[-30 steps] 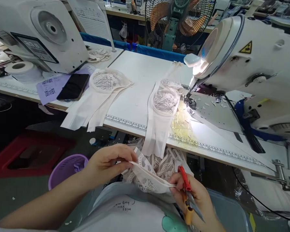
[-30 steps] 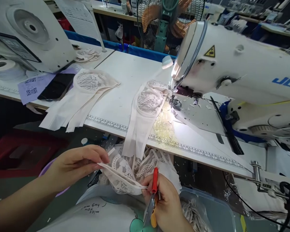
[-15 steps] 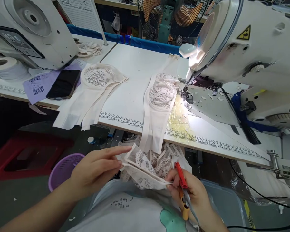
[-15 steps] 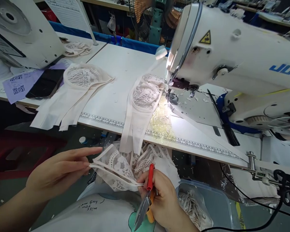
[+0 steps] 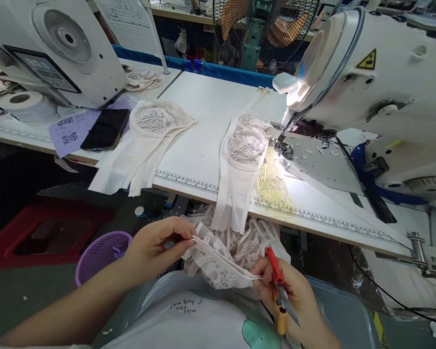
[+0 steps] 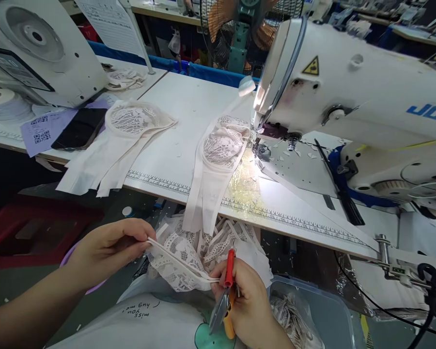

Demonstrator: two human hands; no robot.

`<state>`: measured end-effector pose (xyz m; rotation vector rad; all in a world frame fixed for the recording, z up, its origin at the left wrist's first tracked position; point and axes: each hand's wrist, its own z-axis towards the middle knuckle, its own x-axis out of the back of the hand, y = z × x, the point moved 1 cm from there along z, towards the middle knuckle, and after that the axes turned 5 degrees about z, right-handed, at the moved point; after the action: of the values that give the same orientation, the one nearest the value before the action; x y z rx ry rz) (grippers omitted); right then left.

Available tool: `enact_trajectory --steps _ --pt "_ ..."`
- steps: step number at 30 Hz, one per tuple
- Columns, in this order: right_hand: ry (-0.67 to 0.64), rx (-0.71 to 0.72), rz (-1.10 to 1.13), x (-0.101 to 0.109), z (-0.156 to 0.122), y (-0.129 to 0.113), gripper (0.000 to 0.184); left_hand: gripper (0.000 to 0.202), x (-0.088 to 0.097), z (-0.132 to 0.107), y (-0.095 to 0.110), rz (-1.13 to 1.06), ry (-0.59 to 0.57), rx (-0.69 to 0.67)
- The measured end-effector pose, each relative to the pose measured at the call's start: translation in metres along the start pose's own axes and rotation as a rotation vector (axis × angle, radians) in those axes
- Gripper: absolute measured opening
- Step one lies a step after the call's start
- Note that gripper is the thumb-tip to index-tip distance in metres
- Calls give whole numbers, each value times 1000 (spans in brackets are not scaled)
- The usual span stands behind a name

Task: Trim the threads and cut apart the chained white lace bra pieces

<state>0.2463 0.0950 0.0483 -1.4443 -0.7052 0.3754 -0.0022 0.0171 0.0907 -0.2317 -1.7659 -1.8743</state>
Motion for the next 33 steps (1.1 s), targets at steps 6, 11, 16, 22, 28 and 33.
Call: enact_trajectory --steps 6,11,16,22,28,33 --pt "16 62 19 1 7 -7 11 25 5 5 4 95 -109 -96" --pt "40 44 60 0 6 -3 10 20 9 9 3 44 -196 -167" --pt "-13 7 84 0 12 -8 14 13 13 12 11 61 -246 -109" --pt "-62 28 212 3 20 -7 17 16 6 11 6 66 -185 117" --pt "-57 -15 205 6 19 -2 15 19 10 9 -9 283 -169 221" --pt "-57 38 203 9 19 1 12 10 8 16 8 279 -141 17"
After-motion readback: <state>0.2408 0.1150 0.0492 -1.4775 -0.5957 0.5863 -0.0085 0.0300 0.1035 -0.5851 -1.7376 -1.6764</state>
